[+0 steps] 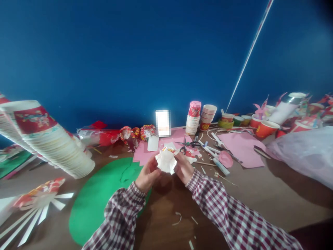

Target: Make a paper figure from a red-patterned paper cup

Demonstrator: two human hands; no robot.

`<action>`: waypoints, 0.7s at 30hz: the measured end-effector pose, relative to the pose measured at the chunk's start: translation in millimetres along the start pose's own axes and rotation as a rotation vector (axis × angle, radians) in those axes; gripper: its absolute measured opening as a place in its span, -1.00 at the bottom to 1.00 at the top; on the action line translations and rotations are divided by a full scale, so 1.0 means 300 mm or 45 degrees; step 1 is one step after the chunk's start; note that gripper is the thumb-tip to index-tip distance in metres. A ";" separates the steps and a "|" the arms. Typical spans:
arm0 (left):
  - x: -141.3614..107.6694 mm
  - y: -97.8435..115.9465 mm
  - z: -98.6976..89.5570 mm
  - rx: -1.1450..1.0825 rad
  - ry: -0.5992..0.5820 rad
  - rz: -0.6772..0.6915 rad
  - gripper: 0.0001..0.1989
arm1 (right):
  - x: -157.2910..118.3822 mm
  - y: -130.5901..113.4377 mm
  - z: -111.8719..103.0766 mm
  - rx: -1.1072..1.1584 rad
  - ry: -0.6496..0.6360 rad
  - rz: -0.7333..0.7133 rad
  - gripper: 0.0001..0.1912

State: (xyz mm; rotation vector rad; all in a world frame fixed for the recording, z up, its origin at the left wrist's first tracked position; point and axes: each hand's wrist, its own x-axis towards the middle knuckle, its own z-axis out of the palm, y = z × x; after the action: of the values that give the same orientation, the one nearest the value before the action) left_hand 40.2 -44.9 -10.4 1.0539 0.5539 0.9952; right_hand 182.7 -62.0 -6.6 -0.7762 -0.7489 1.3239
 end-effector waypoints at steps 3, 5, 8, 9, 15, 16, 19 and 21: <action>-0.004 -0.010 0.006 0.071 -0.051 0.038 -0.38 | -0.021 0.000 0.023 0.054 -0.072 -0.014 -0.74; -0.005 -0.015 0.012 0.100 -0.013 0.051 -0.44 | -0.036 0.000 0.039 0.017 -0.088 -0.037 -0.69; -0.001 -0.010 0.020 -0.042 0.138 0.073 -0.61 | -0.056 -0.003 0.057 -0.103 -0.167 -0.106 -0.63; 0.002 -0.004 0.021 -0.120 0.144 0.045 -0.67 | -0.062 -0.005 0.061 -0.148 -0.219 -0.126 -0.62; 0.018 0.031 0.007 -0.260 0.317 -0.019 -0.87 | -0.090 -0.021 0.075 -0.404 -0.428 -0.134 -0.59; 0.018 0.033 0.005 -0.267 0.342 -0.028 -0.90 | -0.092 -0.022 0.075 -0.428 -0.427 -0.134 -0.64; 0.013 0.029 0.004 -0.255 0.348 -0.004 -0.89 | -0.083 -0.015 0.066 -0.474 -0.317 -0.110 -0.76; 0.008 0.019 0.004 -0.203 0.304 -0.004 -0.83 | -0.067 -0.003 0.054 -0.485 -0.186 -0.077 -0.74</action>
State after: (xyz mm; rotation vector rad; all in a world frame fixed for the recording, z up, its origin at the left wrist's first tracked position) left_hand 39.9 -42.5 -4.7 0.7974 0.6586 1.1516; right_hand 167.6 -81.2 2.4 -0.9557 -1.1540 1.2065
